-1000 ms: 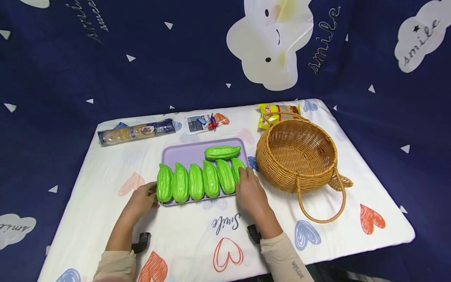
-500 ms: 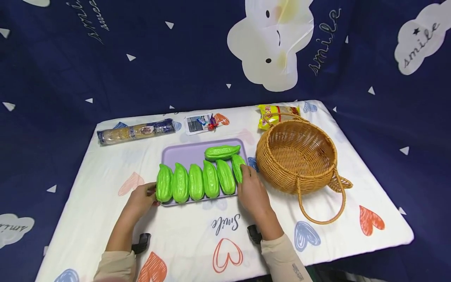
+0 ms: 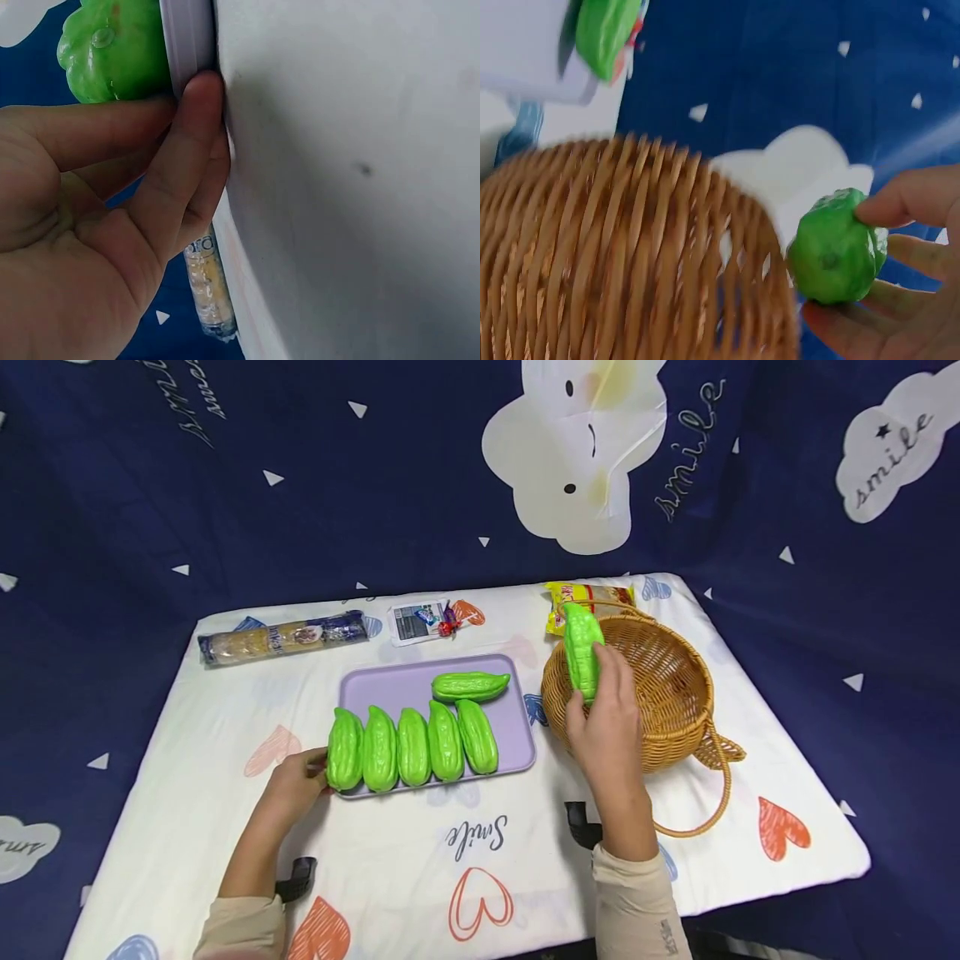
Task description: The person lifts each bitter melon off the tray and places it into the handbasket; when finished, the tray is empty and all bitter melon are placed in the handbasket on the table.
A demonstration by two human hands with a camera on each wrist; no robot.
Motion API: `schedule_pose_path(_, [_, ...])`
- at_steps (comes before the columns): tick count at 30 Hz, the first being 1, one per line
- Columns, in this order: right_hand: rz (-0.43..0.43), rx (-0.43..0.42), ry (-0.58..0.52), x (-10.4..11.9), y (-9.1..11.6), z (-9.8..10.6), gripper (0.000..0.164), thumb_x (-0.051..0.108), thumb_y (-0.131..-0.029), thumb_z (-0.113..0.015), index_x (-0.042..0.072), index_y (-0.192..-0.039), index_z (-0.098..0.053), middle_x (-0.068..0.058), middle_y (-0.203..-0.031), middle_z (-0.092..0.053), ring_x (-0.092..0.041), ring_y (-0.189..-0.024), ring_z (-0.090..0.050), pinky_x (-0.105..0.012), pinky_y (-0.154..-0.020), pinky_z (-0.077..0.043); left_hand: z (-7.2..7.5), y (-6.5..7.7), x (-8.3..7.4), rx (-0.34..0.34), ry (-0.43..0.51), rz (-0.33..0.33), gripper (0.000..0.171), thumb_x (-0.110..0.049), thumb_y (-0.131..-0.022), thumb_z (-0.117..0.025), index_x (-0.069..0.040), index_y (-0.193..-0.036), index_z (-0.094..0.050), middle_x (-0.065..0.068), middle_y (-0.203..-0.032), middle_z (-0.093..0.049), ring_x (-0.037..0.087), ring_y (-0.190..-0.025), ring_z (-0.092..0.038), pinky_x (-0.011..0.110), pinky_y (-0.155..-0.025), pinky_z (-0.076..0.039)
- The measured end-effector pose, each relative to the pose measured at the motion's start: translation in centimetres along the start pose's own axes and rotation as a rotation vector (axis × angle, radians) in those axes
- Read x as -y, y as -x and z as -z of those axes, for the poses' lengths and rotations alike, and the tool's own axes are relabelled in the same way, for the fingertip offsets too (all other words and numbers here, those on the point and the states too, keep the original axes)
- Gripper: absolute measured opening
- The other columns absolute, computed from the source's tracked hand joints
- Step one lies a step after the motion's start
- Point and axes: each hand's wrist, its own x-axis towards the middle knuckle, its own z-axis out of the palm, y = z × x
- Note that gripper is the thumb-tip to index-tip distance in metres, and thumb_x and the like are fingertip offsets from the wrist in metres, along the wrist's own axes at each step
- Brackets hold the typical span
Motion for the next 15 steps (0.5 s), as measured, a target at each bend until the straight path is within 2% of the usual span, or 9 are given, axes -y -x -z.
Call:
schedule_pose_path(3, [-0.062,0.015,0.045,-1.2,-0.5,0.4,0.061,0.002,-0.086,-0.061,0.005,-0.144,-0.041,-0.020,-0.144,-0.042,-0.043,-0.124,-0.048,-0.059,-0.099,-0.041,0.0,0.0,0.0,-0.007,-0.005,-0.002,0.042,0.003,-0.093,-0.046,0.010,-0.134,-0.050,0.022,-0.107,-0.065,0.018,-0.076,-0.064,0.030,-0.067,-0.049])
schedule_pose_path(9, [-0.180,0.142,0.102,-2.5,-0.9,0.8,0.062,0.009,-0.089,-0.057,0.006,-0.147,-0.037,-0.026,-0.143,-0.041,-0.049,-0.118,-0.049,-0.063,-0.092,-0.041,0.0,0.0,0.1,-0.009,-0.015,0.000,0.042,0.003,-0.093,-0.046,0.010,-0.134,-0.049,0.022,-0.107,-0.065,0.017,-0.075,-0.064,0.029,-0.066,-0.049])
schedule_pose_path(15, [-0.217,0.262,0.114,-3.0,-1.2,1.4,0.063,0.015,-0.091,-0.051,0.005,-0.150,-0.031,-0.029,-0.143,-0.039,-0.046,-0.117,-0.047,-0.062,-0.089,-0.039,-0.2,-0.2,0.2,-0.008,-0.012,-0.007,0.041,0.003,-0.093,-0.046,0.011,-0.134,-0.050,0.021,-0.104,-0.065,0.018,-0.074,-0.063,0.029,-0.066,-0.048])
